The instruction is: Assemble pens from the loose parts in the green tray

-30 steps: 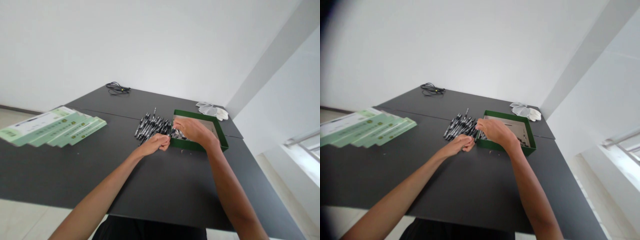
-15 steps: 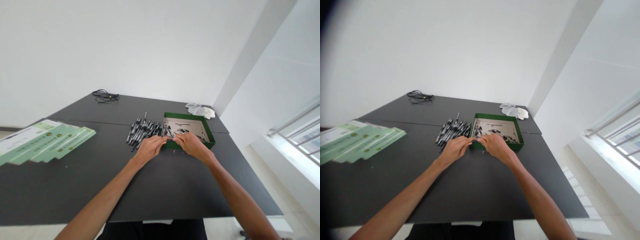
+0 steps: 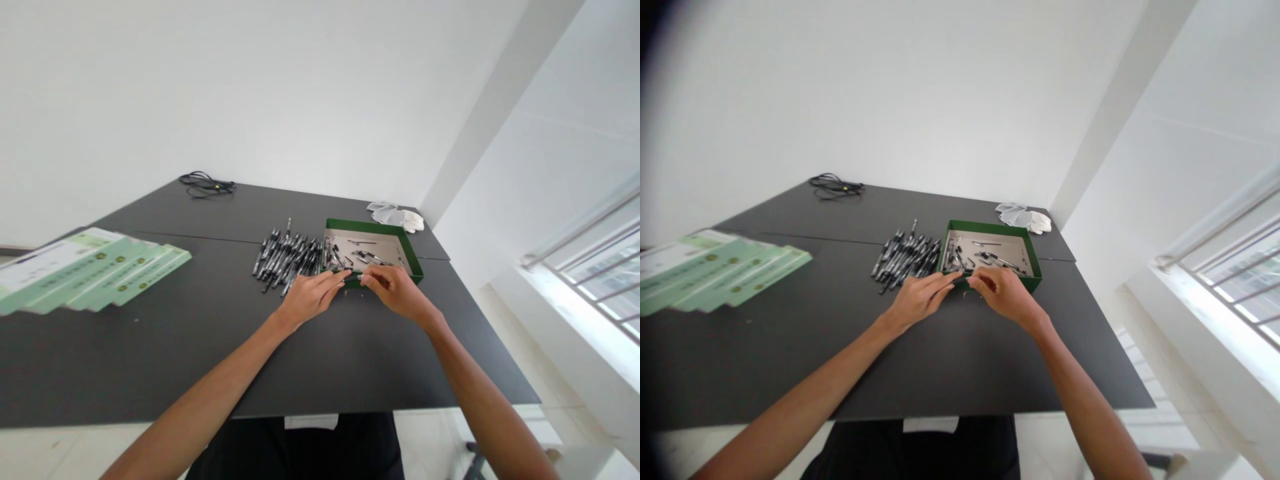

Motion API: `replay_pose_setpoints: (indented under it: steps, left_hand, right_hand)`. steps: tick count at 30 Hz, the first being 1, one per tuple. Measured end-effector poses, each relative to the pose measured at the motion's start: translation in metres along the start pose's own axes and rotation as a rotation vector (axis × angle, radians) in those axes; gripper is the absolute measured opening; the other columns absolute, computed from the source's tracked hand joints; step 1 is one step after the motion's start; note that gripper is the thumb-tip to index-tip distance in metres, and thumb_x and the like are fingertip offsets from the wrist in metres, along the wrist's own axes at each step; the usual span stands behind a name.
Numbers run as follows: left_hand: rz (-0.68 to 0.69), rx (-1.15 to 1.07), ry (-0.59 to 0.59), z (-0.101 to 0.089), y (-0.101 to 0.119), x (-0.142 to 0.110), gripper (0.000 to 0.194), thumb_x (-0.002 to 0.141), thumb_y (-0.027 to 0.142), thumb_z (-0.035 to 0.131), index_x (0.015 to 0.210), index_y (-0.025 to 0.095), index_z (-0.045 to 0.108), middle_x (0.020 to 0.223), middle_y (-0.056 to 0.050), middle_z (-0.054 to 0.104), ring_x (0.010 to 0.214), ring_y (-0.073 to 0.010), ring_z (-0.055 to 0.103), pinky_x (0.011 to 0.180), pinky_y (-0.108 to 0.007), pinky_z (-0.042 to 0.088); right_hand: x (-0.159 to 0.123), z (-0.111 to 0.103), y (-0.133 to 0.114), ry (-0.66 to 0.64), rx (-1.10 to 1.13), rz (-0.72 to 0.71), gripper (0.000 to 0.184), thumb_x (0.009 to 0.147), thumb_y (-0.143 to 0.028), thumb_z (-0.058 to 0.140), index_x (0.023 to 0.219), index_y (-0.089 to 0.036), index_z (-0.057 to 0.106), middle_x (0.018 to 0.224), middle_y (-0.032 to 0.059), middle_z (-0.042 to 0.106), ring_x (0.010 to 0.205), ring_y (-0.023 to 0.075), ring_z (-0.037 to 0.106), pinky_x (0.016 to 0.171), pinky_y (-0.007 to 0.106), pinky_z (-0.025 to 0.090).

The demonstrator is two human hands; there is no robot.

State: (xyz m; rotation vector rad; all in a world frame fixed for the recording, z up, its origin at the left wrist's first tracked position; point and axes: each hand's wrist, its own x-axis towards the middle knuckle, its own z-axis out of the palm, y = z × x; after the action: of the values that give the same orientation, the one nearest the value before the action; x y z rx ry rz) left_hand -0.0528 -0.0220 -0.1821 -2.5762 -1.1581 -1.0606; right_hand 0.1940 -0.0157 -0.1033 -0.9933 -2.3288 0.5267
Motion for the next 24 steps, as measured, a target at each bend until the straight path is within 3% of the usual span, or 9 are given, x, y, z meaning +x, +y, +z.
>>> replay_pose_setpoints:
  steps: [4,8,11,14,20,22,24]
  left_hand:
    - [-0.010,-0.056,-0.036,-0.003,-0.002,0.001,0.041,0.108,0.033,0.046,0.144,0.022,0.060,0.102,-0.009,0.078,0.079,-0.0157,0.073,0.068,-0.022,0.049]
    - [0.011,-0.369,-0.149,-0.011,-0.008,0.004,0.038,0.107,0.036,0.046,0.134,0.018,0.066,0.117,-0.011,0.077,0.094,-0.0203,0.075,0.080,-0.026,0.052]
    - [-0.015,-0.567,-0.297,-0.019,-0.009,0.008,0.034,0.107,0.036,0.047,0.124,0.019,0.072,0.106,-0.008,0.079,0.087,-0.0192,0.073,0.082,-0.026,0.050]
    - [-0.050,-0.680,-0.361,-0.023,-0.008,0.010,0.033,0.107,0.038,0.048,0.115,0.020,0.074,0.098,-0.006,0.078,0.082,-0.0179,0.070,0.080,-0.025,0.046]
    - [-0.017,-0.747,-0.571,-0.023,-0.009,0.010,0.050,0.109,0.048,0.036,0.090,0.017,0.071,0.069,0.000,0.061,0.059,-0.0127,0.052,0.060,-0.023,0.036]
    - [-0.017,-0.752,-0.561,-0.019,-0.006,0.010,0.053,0.109,0.050,0.032,0.086,0.017,0.068,0.070,0.000,0.059,0.062,-0.0136,0.053,0.062,-0.022,0.038]
    - [-0.027,-0.707,-0.476,-0.013,0.002,0.009,0.051,0.109,0.050,0.031,0.089,0.019,0.066,0.075,-0.002,0.062,0.070,-0.0156,0.057,0.070,-0.024,0.041]
  right_hand:
    - [-0.001,0.001,-0.003,0.018,-0.006,0.000,0.033,0.106,-0.038,0.049,0.085,-0.019,0.066,0.067,-0.0011,0.059,0.060,0.0131,0.049,0.063,0.027,0.035]
    - [-0.004,0.006,-0.003,-0.001,-0.083,-0.073,0.031,0.106,-0.036,0.051,0.086,-0.019,0.068,0.075,0.0029,0.065,0.076,0.0172,0.057,0.074,0.029,0.040]
    - [-0.010,0.011,0.000,-0.017,-0.138,-0.098,0.032,0.105,-0.038,0.052,0.087,-0.020,0.071,0.077,0.0049,0.068,0.081,0.0202,0.056,0.078,0.032,0.041]
    - [-0.017,0.013,0.001,-0.028,-0.151,-0.077,0.032,0.106,-0.039,0.051,0.090,-0.020,0.071,0.080,0.0061,0.068,0.084,0.0213,0.056,0.079,0.033,0.043]
    - [-0.026,0.013,0.001,-0.165,-0.161,-0.158,0.035,0.107,-0.038,0.047,0.087,-0.019,0.068,0.085,0.0070,0.071,0.084,0.0209,0.052,0.081,0.035,0.040]
    - [-0.030,0.015,0.000,-0.113,-0.134,-0.126,0.037,0.107,-0.038,0.046,0.080,-0.019,0.063,0.079,0.0055,0.067,0.080,0.0192,0.051,0.076,0.033,0.039]
    - [-0.033,0.019,0.000,-0.008,-0.078,-0.032,0.042,0.107,-0.040,0.044,0.071,-0.020,0.054,0.069,0.0017,0.057,0.070,0.0159,0.048,0.066,0.031,0.036]
